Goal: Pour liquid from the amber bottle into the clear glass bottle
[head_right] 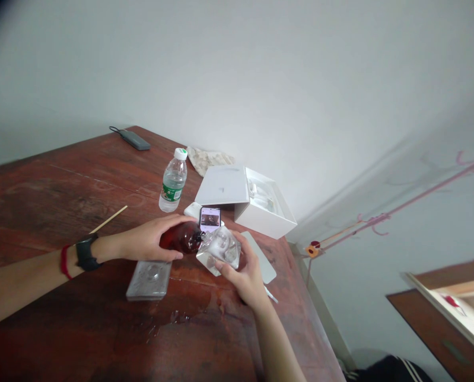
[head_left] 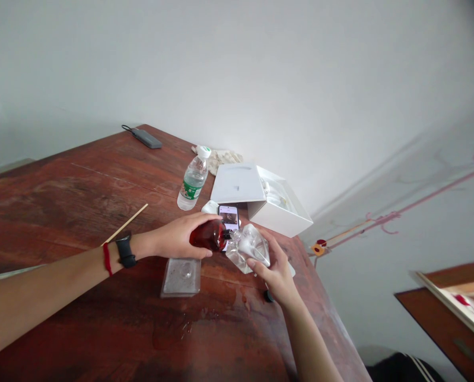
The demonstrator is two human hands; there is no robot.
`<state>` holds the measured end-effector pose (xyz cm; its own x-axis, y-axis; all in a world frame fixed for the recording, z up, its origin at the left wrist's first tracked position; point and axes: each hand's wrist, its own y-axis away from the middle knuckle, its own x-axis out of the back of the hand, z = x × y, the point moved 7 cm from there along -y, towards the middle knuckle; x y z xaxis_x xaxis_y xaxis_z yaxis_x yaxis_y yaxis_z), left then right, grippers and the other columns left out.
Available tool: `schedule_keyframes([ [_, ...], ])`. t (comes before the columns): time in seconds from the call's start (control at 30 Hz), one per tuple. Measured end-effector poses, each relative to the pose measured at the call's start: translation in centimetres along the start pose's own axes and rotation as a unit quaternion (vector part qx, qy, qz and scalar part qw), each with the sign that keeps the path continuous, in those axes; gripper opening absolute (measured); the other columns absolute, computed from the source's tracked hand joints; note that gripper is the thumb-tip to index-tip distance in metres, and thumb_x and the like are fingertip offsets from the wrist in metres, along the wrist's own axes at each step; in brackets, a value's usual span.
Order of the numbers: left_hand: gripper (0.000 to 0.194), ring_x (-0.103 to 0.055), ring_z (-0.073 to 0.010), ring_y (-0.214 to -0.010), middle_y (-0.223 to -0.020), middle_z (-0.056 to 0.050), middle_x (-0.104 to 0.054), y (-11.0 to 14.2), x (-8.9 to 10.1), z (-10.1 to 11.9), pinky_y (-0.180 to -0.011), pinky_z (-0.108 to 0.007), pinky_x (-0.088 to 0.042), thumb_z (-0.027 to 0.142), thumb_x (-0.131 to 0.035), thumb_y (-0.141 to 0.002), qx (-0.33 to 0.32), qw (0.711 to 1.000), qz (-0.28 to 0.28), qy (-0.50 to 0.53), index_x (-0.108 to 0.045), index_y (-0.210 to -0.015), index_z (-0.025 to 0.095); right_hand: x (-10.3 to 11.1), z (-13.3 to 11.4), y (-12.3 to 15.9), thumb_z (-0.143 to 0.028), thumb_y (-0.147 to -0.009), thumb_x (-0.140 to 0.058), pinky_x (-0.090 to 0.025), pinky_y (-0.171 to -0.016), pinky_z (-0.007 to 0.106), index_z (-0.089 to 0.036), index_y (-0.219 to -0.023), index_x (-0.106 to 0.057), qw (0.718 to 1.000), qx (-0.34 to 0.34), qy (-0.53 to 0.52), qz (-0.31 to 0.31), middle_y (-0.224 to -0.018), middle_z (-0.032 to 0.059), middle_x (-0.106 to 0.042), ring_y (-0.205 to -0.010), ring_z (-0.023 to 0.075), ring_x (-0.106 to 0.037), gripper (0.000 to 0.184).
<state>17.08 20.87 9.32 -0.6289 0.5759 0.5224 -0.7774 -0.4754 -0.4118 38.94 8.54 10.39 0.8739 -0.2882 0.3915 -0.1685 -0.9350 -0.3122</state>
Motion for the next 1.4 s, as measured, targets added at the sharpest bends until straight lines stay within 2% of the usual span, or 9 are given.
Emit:
schedule_keyframes([
  [0.6, 0.076, -0.067, -0.0380, -0.138, -0.152, -0.015, -0.068, -0.11, -0.01, 0.08, -0.120, -0.054, -0.049, 0.033, -0.088, -0.082, 0.014, 1.000, -0.011, 0.005, -0.057, -0.150, 0.022, 0.20, -0.07, 0.17, -0.053, -0.084, -0.089, -0.062, -0.101, 0.048, -0.027, -0.134, -0.071, 0.999, 0.012, 0.036, 0.009, -0.132, 0.0099, -0.079, -0.120, 0.0357, -0.075, 0.060],
  [1.4, 0.075, -0.067, -0.0379, -0.136, -0.152, -0.014, -0.068, 0.02, 0.04, 0.16, -0.120, -0.054, -0.050, 0.033, -0.088, -0.082, 0.016, 1.000, -0.009, -0.001, -0.057, -0.150, 0.024, 0.14, -0.24, 0.21, -0.047, -0.085, -0.089, -0.062, -0.103, 0.047, -0.027, -0.136, -0.070, 0.999, 0.010, 0.030, 0.003, -0.133, 0.0092, -0.079, -0.118, 0.0340, -0.076, 0.058],
])
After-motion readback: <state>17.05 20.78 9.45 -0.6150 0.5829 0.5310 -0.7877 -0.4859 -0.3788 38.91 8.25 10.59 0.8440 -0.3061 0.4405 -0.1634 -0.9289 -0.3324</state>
